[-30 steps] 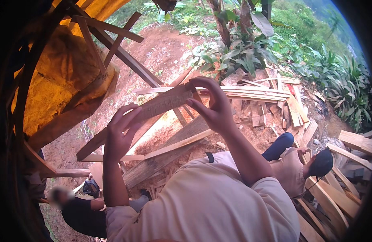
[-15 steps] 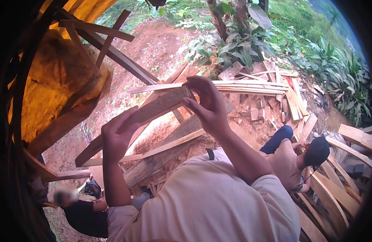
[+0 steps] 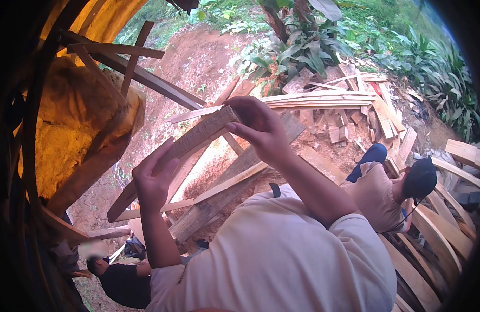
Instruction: The person assembles a rectangular wooden frame by hand, fitting thin wooden slats into notches on larger corner pieces. The person repeatedly aligns and presses the pieces together to form a stable structure, occasionally adjusting the fit of the slats.
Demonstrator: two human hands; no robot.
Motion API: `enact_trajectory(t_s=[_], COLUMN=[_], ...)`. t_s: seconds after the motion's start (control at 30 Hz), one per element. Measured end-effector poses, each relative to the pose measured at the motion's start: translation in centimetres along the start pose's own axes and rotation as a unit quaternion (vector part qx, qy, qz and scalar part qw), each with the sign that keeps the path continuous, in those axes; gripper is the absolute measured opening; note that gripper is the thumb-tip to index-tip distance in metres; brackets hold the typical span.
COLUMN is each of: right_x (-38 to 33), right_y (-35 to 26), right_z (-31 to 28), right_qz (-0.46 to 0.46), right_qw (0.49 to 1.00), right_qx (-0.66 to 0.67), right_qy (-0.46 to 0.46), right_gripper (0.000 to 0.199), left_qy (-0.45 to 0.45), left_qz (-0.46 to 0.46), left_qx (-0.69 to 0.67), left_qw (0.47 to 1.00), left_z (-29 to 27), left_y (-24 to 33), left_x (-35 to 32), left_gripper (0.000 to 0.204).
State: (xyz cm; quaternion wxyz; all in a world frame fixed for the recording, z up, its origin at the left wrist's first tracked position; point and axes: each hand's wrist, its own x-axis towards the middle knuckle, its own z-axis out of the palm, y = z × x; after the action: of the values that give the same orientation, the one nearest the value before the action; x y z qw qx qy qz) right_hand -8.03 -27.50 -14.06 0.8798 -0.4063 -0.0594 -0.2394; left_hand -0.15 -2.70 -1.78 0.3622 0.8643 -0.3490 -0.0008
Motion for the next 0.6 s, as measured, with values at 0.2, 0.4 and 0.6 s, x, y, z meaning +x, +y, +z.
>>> enact_trajectory(t_s=[0.2,0.4,0.6], right_x=[0.1,0.7,2.9], right_y=[-0.3,-1.9,-2.5], right_z=[0.1,-0.7,-1.6], right_qz=[0.041,-0.169,-0.211], right_qw=[0.999,0.883,0.823], right_qx=[-0.015,-0.435,-0.517], right_qy=[0.021,-0.061,-0.107], right_gripper=[0.051,0.036,0.024], left_qy=[0.012,0.048,0.115], left_qz=[0.026,0.117,0.167], left_qx=[0.012,0.061,0.109], left_qw=[1.000,0.990,0.973], left_z=[0.0,0.5,2.3], left_y=[-1.2,-2.1,-3.9], left_x=[-0.5,-0.6,0.4], left_gripper=[0.038,0.039,0.034])
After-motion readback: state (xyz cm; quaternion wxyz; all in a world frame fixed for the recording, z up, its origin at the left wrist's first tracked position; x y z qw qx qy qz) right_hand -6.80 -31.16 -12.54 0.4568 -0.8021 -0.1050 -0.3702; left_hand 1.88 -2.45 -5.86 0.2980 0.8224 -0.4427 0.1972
